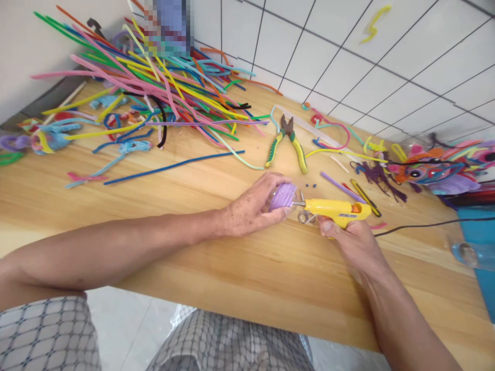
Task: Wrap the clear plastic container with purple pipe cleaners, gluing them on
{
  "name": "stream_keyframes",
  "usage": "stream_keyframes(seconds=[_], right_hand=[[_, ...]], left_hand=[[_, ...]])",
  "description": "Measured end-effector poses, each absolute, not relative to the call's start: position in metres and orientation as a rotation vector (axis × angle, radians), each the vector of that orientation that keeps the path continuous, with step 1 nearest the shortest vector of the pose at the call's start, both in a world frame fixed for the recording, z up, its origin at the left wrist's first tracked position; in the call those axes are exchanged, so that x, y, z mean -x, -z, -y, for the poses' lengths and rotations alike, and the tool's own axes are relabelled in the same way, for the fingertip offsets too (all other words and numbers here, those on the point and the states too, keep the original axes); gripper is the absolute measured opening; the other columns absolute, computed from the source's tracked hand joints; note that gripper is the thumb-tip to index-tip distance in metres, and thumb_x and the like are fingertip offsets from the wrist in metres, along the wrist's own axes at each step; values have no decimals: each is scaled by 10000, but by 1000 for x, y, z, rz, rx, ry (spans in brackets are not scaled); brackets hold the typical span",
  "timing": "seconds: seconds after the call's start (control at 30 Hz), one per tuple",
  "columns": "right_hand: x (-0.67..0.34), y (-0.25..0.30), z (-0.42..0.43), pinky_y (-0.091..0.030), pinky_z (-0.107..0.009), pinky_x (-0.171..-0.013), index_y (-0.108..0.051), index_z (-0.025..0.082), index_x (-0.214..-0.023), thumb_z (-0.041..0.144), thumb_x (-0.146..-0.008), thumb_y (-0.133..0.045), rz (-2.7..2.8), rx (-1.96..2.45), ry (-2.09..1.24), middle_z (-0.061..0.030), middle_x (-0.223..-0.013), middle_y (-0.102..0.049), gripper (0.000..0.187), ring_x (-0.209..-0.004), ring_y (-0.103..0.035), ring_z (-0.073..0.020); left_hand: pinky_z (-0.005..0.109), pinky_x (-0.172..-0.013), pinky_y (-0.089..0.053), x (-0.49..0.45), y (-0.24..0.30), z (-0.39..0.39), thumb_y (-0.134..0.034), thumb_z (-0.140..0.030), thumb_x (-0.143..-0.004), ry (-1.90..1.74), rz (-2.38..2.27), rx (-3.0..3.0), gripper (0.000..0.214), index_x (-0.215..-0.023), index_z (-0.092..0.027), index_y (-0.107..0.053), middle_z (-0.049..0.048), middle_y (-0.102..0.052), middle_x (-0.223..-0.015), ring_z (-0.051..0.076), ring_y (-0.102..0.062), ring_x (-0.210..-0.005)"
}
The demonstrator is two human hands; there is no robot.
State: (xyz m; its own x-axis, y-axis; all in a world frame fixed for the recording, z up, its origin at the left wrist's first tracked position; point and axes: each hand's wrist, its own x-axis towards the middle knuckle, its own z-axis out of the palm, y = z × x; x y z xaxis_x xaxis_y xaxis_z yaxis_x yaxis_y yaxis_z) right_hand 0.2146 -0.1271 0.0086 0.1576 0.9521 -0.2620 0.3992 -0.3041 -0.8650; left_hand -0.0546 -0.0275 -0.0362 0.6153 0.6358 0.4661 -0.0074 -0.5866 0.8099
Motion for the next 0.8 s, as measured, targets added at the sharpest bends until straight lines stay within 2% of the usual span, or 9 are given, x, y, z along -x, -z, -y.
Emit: stream_keyframes(seconds=[0.4, 0.8], right_hand=[[-217, -3, 128, -531, -351, -686, -703, 247, -817, 518, -824, -828, 1279, 1808, -1096, -14, -770, -665, 299, -705, -596, -192], [-220, -3, 127, -504, -324, -645, -659, 239, -738, 553, -824, -823, 1347, 1822, -1082, -1, -694, -626, 364, -656, -546, -174]], left_hand=[[497, -1176, -550, 54, 37, 28, -658, -372, -1038, -979, -505, -1999, 472, -1443, -186, -504, 172, -626, -1409, 293, -629, -1337], [525, -1187, -540, 54, 38, 29, -676, -345, -1009, -1003, -481, -1985, 503, -1458, -203, -499, 173, -615, -1424, 312, -614, -1360]])
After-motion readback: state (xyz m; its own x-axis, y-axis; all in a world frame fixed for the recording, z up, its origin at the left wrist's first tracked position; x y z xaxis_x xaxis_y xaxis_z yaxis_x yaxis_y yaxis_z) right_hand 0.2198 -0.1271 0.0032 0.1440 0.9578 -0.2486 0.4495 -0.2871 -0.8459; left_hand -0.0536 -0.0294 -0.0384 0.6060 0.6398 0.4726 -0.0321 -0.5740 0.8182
